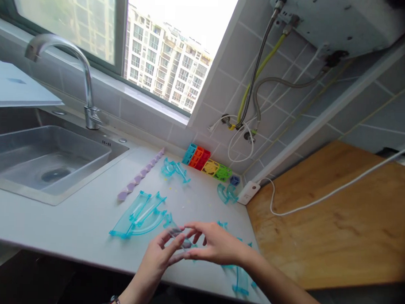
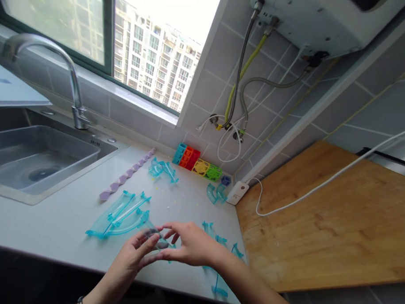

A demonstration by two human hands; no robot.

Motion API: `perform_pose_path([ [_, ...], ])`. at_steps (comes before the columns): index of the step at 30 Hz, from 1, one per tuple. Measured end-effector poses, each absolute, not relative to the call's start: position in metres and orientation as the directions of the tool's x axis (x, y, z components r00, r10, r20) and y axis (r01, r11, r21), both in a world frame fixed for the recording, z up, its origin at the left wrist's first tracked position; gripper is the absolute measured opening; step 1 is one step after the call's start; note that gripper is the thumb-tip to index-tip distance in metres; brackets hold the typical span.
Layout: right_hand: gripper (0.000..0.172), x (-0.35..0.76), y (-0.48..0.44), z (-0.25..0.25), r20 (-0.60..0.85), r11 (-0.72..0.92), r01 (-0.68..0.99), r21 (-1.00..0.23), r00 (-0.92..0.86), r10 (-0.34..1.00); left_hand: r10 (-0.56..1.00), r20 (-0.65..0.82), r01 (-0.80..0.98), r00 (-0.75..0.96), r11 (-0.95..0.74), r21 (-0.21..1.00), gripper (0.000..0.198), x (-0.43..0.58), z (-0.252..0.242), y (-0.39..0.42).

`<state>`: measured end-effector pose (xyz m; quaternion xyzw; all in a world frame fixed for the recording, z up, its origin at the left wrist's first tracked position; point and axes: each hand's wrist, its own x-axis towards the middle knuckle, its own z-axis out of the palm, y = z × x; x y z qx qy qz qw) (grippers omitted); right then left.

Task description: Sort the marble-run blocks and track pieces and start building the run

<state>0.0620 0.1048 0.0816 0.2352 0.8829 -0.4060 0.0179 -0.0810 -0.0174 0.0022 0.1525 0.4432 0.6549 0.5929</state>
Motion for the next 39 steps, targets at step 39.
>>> perform_pose_path([
  [39,0.026,0.111,0.342,0.039,0.184,0.277,0.957,-0.090,-0.257,0.949,0.984,0.139,0.414,-0.114,-0.080,0.907,0.036,-0.072,-0.026,0.010],
])
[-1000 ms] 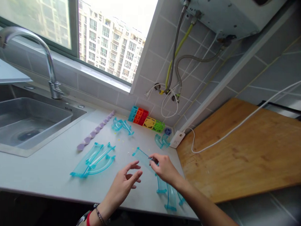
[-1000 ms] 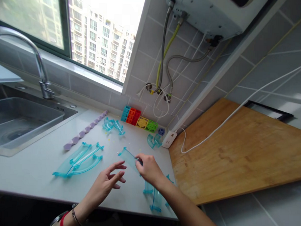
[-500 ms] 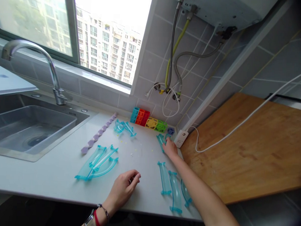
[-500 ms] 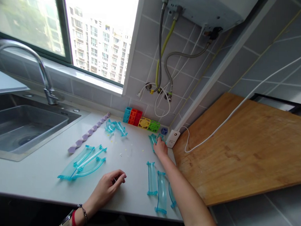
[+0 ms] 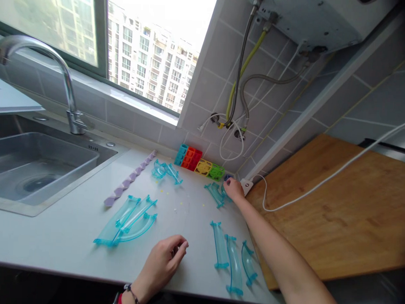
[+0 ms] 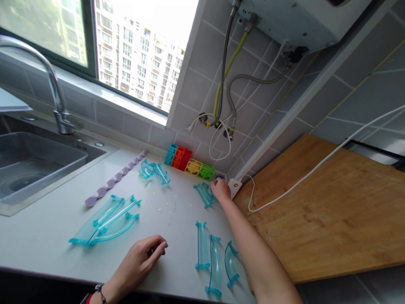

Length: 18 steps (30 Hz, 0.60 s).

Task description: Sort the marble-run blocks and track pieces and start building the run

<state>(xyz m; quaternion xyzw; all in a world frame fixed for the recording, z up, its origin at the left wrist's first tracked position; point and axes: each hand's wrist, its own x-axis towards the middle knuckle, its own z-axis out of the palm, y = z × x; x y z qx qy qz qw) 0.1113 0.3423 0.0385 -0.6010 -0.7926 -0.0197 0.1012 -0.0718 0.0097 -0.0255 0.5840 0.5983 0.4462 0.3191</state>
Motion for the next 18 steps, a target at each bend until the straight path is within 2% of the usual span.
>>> perform_pose_path([
  [6,0.030,0.094,0.405,0.049,0.141,0.309,0.951,-0.032,-0.302,0.943,0.985,0.136,0.431,-0.107,-0.078,0.899,0.035,-0.070,-0.028,0.007],
  [12,0.041,0.086,0.456,0.040,0.006,0.355,0.933,0.054,-0.356,0.934,0.984,0.156,0.433,-0.086,-0.105,0.895,0.032,-0.068,-0.033,0.006],
  [18,0.036,0.097,0.483,0.028,-0.135,0.291,0.940,0.180,-0.270,0.953,0.972,0.216,0.426,-0.091,-0.158,0.891,0.028,-0.068,-0.040,0.007],
])
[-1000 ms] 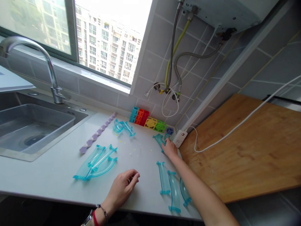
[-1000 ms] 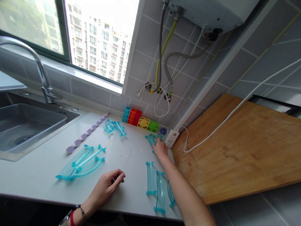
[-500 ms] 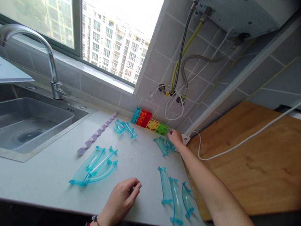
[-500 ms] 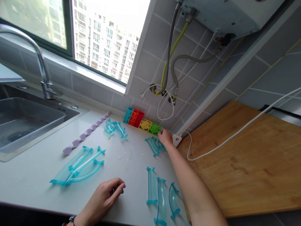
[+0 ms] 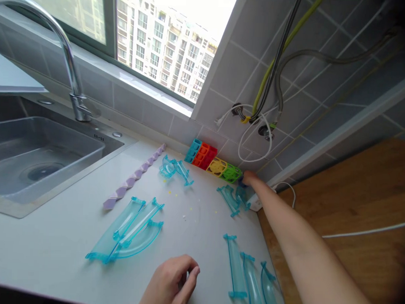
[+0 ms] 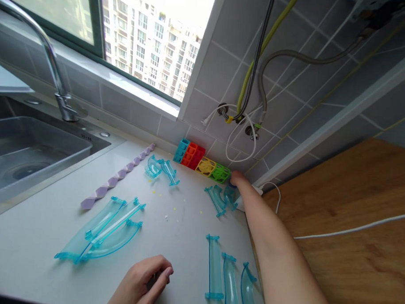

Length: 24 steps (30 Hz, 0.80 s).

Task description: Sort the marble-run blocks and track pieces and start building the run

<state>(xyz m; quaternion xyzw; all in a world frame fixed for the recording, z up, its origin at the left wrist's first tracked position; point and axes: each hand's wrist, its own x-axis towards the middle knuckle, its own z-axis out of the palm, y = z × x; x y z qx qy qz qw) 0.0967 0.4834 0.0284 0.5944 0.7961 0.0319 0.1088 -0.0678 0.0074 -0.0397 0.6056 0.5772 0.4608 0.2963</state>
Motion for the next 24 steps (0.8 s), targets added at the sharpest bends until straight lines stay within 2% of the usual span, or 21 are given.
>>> perform_pose_path([
  [5,0.037,0.107,0.490,0.019,-0.227,0.245,0.930,0.274,-0.185,0.956,0.963,0.260,0.471,-0.066,-0.200,0.859,0.026,-0.068,-0.043,0.008],
  [12,0.037,0.098,0.480,0.025,-0.223,0.259,0.907,0.332,-0.191,0.956,0.970,0.230,0.468,-0.080,-0.167,0.868,0.026,-0.068,-0.040,0.008],
  [18,0.037,0.093,0.443,0.069,-0.222,0.309,0.879,0.363,-0.241,0.945,0.986,0.112,0.393,-0.121,-0.056,0.918,0.030,-0.069,-0.028,0.005],
  [21,0.037,0.094,0.407,0.101,-0.196,0.352,0.849,0.394,-0.296,0.935,0.987,0.100,0.378,-0.126,-0.046,0.925,0.031,-0.070,-0.023,0.005],
  [24,0.024,0.093,0.349,0.124,-0.176,0.424,0.806,0.412,-0.386,0.905,0.981,0.123,0.393,-0.147,-0.056,0.918,0.032,-0.070,-0.023,0.004],
])
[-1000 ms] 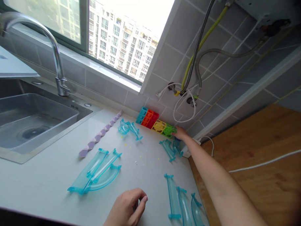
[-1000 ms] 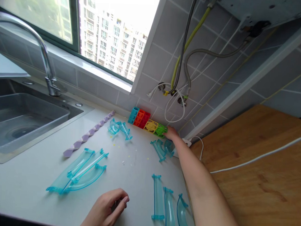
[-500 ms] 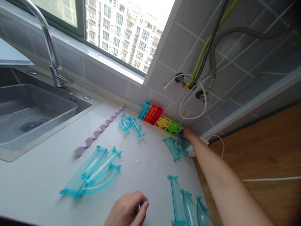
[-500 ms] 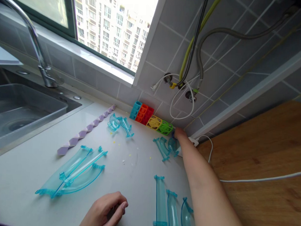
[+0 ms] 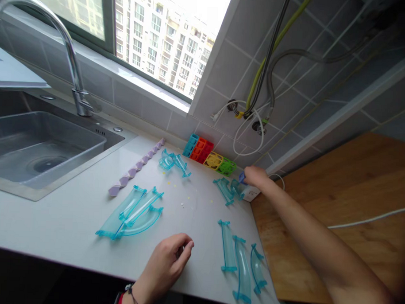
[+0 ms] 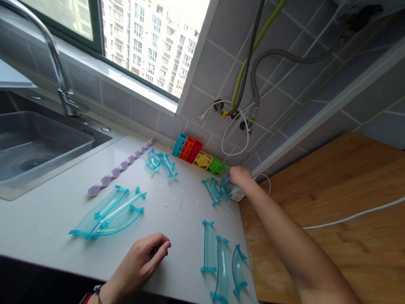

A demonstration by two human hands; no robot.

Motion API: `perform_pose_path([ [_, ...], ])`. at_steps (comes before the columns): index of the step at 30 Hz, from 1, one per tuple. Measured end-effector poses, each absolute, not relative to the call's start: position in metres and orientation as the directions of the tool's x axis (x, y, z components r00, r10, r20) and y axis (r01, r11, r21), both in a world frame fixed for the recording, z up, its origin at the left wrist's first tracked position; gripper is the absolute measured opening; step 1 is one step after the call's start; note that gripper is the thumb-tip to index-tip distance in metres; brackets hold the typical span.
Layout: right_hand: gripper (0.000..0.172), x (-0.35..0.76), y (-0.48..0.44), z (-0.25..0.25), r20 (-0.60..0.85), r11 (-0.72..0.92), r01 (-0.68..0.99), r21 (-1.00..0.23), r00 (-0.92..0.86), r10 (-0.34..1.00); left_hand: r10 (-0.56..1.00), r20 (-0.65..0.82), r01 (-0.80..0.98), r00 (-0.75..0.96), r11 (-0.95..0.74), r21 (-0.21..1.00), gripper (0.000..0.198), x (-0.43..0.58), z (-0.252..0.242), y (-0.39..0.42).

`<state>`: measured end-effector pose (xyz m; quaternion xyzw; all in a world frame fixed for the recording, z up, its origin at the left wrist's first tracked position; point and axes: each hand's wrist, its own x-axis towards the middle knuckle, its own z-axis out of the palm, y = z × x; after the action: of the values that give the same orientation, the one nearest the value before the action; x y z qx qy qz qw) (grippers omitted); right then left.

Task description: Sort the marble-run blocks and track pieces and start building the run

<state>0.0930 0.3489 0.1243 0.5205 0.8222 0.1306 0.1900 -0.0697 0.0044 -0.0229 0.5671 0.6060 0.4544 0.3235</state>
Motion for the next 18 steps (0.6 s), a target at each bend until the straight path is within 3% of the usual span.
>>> perform_pose_path([
  [2,0.015,0.091,0.299,0.128,-0.194,0.511,0.763,0.394,-0.475,0.858,0.976,0.149,0.415,-0.158,-0.071,0.907,0.032,-0.069,-0.024,0.004],
  [6,0.018,0.086,0.191,0.104,-0.246,0.703,0.645,0.298,-0.660,0.710,0.970,0.205,0.463,-0.134,-0.122,0.878,0.031,-0.068,-0.024,0.002],
  [9,0.020,0.083,0.129,0.077,-0.323,0.863,0.460,0.211,-0.800,0.505,0.968,0.217,0.499,-0.129,-0.126,0.857,0.030,-0.067,-0.022,0.002],
  [12,0.019,0.079,0.100,0.064,-0.416,0.914,0.355,0.194,-0.814,0.405,0.965,0.222,0.524,-0.137,-0.120,0.844,0.030,-0.066,-0.022,0.001],
  [15,0.023,0.071,0.111,0.075,-0.447,0.902,0.380,0.205,-0.784,0.432,0.963,0.233,0.543,-0.135,-0.125,0.830,0.029,-0.065,-0.024,0.001],
  [17,0.037,0.062,0.142,0.090,-0.370,0.855,0.476,0.205,-0.771,0.518,0.963,0.241,0.557,-0.119,-0.136,0.819,0.028,-0.065,-0.025,0.001],
  [18,0.036,0.057,0.165,0.097,-0.287,0.819,0.539,0.195,-0.768,0.573,0.964,0.244,0.565,-0.109,-0.141,0.813,0.028,-0.065,-0.025,0.000],
])
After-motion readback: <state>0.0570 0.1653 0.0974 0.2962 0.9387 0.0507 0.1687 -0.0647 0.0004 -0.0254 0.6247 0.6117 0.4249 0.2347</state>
